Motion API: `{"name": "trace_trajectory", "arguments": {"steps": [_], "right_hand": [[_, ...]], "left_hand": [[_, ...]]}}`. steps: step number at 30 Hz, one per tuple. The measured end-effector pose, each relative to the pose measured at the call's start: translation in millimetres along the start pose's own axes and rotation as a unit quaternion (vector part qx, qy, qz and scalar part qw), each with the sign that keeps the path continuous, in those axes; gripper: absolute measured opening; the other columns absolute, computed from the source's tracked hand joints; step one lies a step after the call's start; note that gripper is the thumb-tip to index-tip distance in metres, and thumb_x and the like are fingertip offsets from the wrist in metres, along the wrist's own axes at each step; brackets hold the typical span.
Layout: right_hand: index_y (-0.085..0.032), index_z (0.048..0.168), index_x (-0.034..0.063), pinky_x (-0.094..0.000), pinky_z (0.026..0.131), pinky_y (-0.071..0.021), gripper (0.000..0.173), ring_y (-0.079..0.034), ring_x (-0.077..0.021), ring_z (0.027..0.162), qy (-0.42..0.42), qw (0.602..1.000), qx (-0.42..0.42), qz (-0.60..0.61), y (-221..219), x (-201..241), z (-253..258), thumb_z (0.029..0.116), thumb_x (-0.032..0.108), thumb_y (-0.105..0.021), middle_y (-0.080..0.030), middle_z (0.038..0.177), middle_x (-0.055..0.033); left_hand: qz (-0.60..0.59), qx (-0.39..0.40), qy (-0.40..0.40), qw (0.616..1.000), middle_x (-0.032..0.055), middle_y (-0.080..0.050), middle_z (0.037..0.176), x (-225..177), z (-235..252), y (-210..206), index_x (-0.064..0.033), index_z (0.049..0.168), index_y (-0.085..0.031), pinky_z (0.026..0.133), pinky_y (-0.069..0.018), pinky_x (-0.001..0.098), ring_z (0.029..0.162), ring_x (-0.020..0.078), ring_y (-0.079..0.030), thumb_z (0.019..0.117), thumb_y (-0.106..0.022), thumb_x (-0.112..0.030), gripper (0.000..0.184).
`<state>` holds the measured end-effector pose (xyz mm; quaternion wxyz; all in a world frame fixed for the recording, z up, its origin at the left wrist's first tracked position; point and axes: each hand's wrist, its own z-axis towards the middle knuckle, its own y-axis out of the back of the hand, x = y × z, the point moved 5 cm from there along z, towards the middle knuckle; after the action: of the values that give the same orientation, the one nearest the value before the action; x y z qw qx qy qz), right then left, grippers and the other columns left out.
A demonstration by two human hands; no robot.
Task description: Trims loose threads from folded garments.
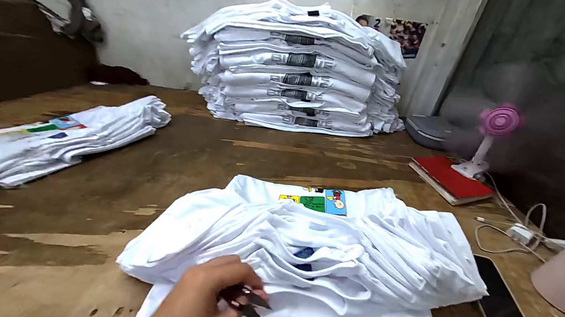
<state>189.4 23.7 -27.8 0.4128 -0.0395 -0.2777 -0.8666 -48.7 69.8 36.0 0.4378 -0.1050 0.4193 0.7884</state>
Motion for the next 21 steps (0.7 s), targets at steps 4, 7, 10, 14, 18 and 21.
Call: {"name": "trace_trajectory", "arguments": {"steps": [4,7,10,14,18,21], "right_hand": [[-0.077,0.103,0.0135,-0.0261,0.075,-0.0534,0.02,-0.062,-0.0108,0.08,-0.068,0.991,-0.101,-0.06,20.2,-29.8,23.0,0.0904,0.029,-0.076,-0.066,0.082,-0.001],[-0.083,0.092,0.0197,-0.0222,0.077,-0.0533,0.007,-0.062,-0.0078,0.084,-0.046,0.995,-0.087,-0.019,15.0,-42.3,27.8,0.0885,0.021,-0.076,-0.066,0.086,0.0003],[-0.081,0.086,0.0203,-0.0275,0.08,-0.0529,0.007,-0.063,-0.0084,0.085,-0.039,0.991,0.081,0.099,33.5,-40.1,25.8,0.0904,0.024,-0.078,-0.068,0.085,0.0013],[-0.08,0.08,0.0148,-0.037,0.075,-0.0527,0.023,-0.066,-0.0145,0.078,-0.076,0.985,0.145,0.054,54.0,-37.5,20.1,0.0895,0.036,-0.078,-0.071,0.079,-0.002],[-0.08,0.088,0.0149,-0.0292,0.075,-0.0533,0.017,-0.063,-0.0133,0.082,-0.105,0.99,-0.037,-0.086,53.7,-38.8,27.3,0.0867,0.032,-0.078,-0.067,0.083,-0.0019],[-0.081,0.095,0.015,-0.0297,0.076,-0.054,0.021,-0.063,-0.0142,0.085,-0.11,0.982,-0.067,-0.135,47.7,-44.3,22.4,0.0864,0.034,-0.076,-0.067,0.088,-0.0034]], "left_hand": [[0.036,0.05,-0.099,0.993,0.0011,-0.066,0.089,-36.4,46.0,-55.4,-0.0207,0.107,-0.076,0.074,-0.0587,0.0395,0.082,0.0164,-0.066,0.0808,-0.071,-0.012,0.028],[0.066,0.127,-0.074,0.987,0.0051,-0.07,0.084,-33.9,86.5,-79.0,-0.0132,0.094,-0.078,0.072,-0.0587,0.0473,0.079,0.0221,-0.069,0.0799,-0.072,-0.002,0.019],[0.094,-0.02,-0.045,0.994,0.0022,-0.067,0.078,-32.2,112.3,-71.3,-0.0125,0.085,-0.074,0.063,-0.0578,0.0454,0.071,0.0199,-0.067,0.074,-0.075,0.003,0.019],[0.14,-0.003,-0.149,0.979,0.0061,-0.067,0.076,-21.1,105.3,-109.7,-0.0111,0.078,-0.074,0.063,-0.058,0.0464,0.072,0.0242,-0.069,0.0775,-0.075,-0.001,0.01],[0.081,0.062,-0.173,0.98,0.0026,-0.07,0.096,-34.0,81.0,-103.9,-0.0203,0.105,-0.075,0.083,-0.0551,0.0446,0.095,0.0223,-0.067,0.0848,-0.067,-0.011,0.024],[0.022,0.039,-0.252,0.967,-0.0004,-0.068,0.101,-42.2,53.3,-95.3,-0.0269,0.118,-0.074,0.089,-0.0478,0.0421,0.098,0.0181,-0.062,0.0989,-0.062,-0.021,0.023]]}}
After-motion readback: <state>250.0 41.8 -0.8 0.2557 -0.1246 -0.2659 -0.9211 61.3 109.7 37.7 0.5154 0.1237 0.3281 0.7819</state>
